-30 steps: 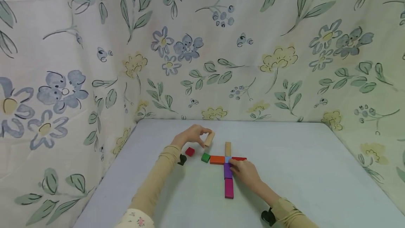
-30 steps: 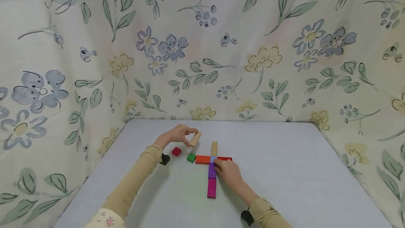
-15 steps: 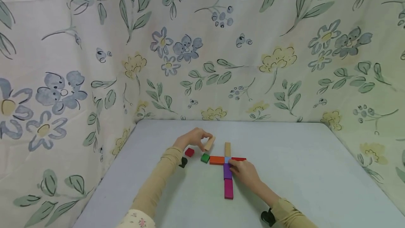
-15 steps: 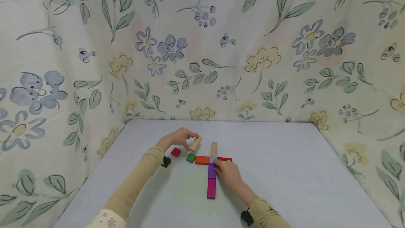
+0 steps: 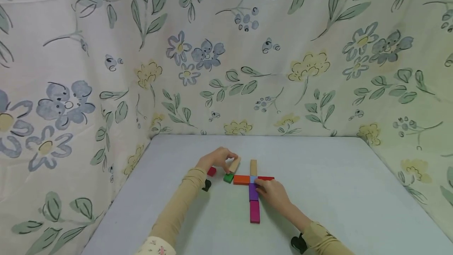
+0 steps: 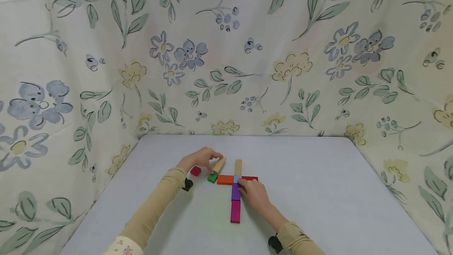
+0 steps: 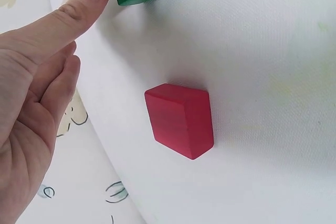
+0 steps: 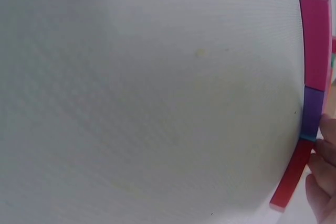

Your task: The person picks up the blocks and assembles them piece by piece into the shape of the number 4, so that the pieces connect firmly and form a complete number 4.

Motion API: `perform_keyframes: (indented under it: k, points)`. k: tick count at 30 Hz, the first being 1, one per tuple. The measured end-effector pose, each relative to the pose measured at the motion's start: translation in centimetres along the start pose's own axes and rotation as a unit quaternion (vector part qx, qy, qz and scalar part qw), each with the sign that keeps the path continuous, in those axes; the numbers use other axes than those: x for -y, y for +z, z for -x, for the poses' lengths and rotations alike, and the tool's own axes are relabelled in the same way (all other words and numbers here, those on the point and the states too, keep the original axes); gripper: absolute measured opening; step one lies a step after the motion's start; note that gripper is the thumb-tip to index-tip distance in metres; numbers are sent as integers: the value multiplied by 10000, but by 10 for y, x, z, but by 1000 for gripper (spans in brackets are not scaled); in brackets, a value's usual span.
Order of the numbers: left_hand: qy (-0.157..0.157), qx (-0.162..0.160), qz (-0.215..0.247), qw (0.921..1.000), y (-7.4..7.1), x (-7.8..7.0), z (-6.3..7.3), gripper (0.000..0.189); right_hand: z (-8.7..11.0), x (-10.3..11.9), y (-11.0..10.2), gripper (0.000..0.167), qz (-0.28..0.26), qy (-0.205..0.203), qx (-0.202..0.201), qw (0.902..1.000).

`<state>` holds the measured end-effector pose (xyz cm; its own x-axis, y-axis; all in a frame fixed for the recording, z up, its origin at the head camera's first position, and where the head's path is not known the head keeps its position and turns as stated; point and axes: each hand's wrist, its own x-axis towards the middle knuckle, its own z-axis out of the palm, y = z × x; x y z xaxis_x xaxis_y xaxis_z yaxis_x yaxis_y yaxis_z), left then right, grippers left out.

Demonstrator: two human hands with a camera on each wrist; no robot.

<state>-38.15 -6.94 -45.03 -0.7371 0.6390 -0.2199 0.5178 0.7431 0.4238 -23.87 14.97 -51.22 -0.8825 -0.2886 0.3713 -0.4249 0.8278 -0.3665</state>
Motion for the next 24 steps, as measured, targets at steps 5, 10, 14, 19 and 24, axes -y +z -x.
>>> perform_keyframes:
  k: [5, 10, 14, 19, 24]
  points:
    - [27, -6, -125, 9999, 1, 3, -4, 69, 0, 0, 0, 22, 24, 4, 13, 10000]
    - [-31, 50, -53, 10000, 2, 5, -5, 70, 0, 0, 0, 23, -3, -31, 3, 10000]
    - [-53, 56, -72, 9999, 3, 4, -4, 70, 0, 0, 0, 23, -37, -33, 6, 10000]
    - [-127, 66, 36, 9999, 5, 2, -3, 68, 1, 0, 0, 23, -32, -66, 21, 10000]
    - [-153, 67, 14, 9999, 5, 0, -3, 67, 1, -1, 0, 22, -88, 37, 27, 10000]
